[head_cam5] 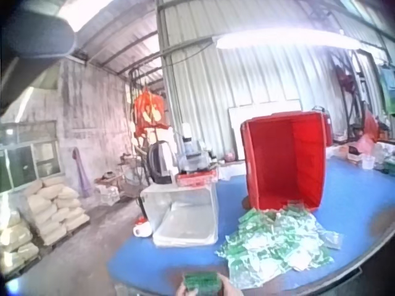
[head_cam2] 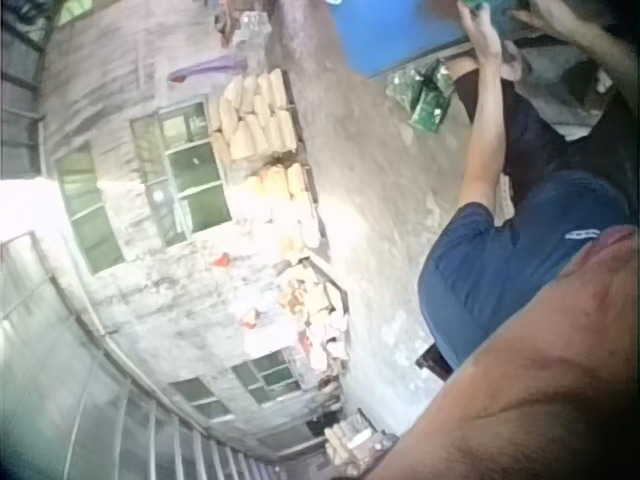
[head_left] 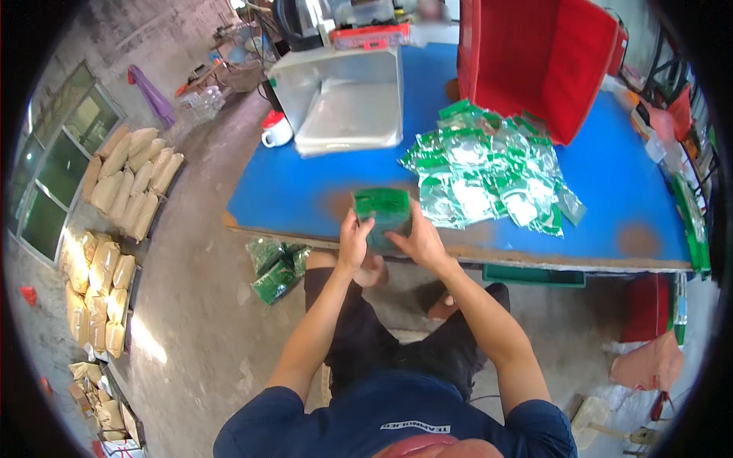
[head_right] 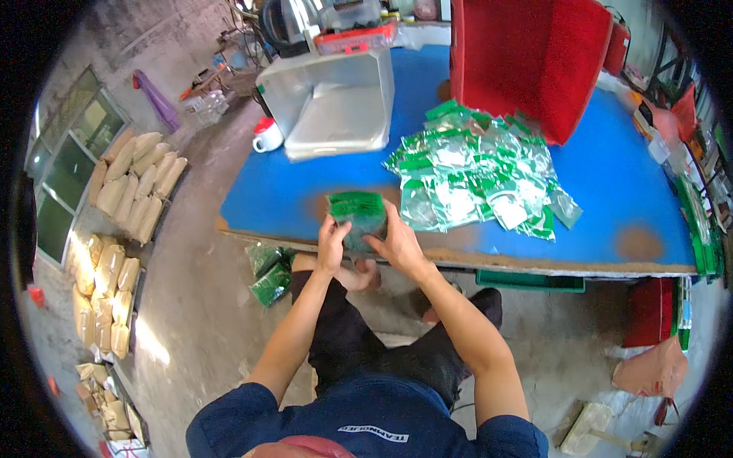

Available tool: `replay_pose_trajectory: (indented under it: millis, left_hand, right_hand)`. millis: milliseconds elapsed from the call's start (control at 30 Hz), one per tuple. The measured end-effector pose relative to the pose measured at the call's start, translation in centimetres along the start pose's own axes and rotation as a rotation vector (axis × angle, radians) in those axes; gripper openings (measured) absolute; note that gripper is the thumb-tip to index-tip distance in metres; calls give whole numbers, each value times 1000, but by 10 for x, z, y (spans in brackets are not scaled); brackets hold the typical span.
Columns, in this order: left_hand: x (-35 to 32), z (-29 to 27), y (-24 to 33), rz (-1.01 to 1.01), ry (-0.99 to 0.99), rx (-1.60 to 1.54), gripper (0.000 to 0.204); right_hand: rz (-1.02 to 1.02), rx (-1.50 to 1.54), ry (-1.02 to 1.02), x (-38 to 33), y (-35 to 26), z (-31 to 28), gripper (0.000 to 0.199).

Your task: Sorting and placing small green packets into plastic bags.

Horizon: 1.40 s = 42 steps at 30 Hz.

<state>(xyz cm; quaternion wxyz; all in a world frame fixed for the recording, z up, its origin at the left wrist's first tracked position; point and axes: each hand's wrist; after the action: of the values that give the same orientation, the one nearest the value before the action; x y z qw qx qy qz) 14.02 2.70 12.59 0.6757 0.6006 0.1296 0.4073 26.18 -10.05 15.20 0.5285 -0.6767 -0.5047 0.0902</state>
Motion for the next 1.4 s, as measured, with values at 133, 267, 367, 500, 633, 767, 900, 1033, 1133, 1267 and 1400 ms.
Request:
replay_pose_trajectory:
  millis: [133, 267, 367, 500, 633, 767, 900, 1033, 1133, 1267, 1400]
  left_hand:
    - [-13, 5, 7, -34, 105, -149, 18]
    - [-17, 11, 7, 89, 103, -63, 15]
    - [-5, 14, 23, 178, 47, 6, 16]
    - [8, 1, 5, 66, -7, 110, 32]
    - [-9, 0, -11, 123, 43, 98, 35]
    - [-24, -3, 4, 22, 122, -152, 36]
    - [-48, -1, 47, -521, 297, -797, 34]
    - [-70, -29, 39, -685, 48, -1356, 32]
    - [-73, -11, 36, -799, 198, -1164, 27]
    - [-82, 3, 54, -871, 59, -1391, 29]
    - [-87, 14, 61, -871, 143, -1171, 31]
  right_hand:
    - [99, -11, -82, 0, -35, -11, 80]
    - [-27, 12, 35, -10, -28, -4, 83]
    - [-93, 2, 121, 3, -20, 6, 84]
    - [-35, -76, 97, -2, -13, 20, 82]
    - [-110, -150, 109, -8, -4, 22, 82]
    - [-8, -94, -64, -11, -41, 0, 85]
    - [8, 243, -159, -25, -60, -23, 95]
    - [231, 523, -51, -53, -64, -29, 74]
    - [232, 503, 26, -73, -58, -34, 65]
    - [85, 470, 98, -82, -71, -27, 57]
    - [59, 427, 106, -86, -80, -27, 52]
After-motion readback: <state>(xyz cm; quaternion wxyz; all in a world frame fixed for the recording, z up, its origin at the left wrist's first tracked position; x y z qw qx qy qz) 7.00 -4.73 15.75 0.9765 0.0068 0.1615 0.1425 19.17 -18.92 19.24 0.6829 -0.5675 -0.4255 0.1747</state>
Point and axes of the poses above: each hand's wrist, its own x-axis towards the middle knuckle, its own z-axis out of the palm, y = z × x, and after that the axes turned 1 degree about -x, right-handed
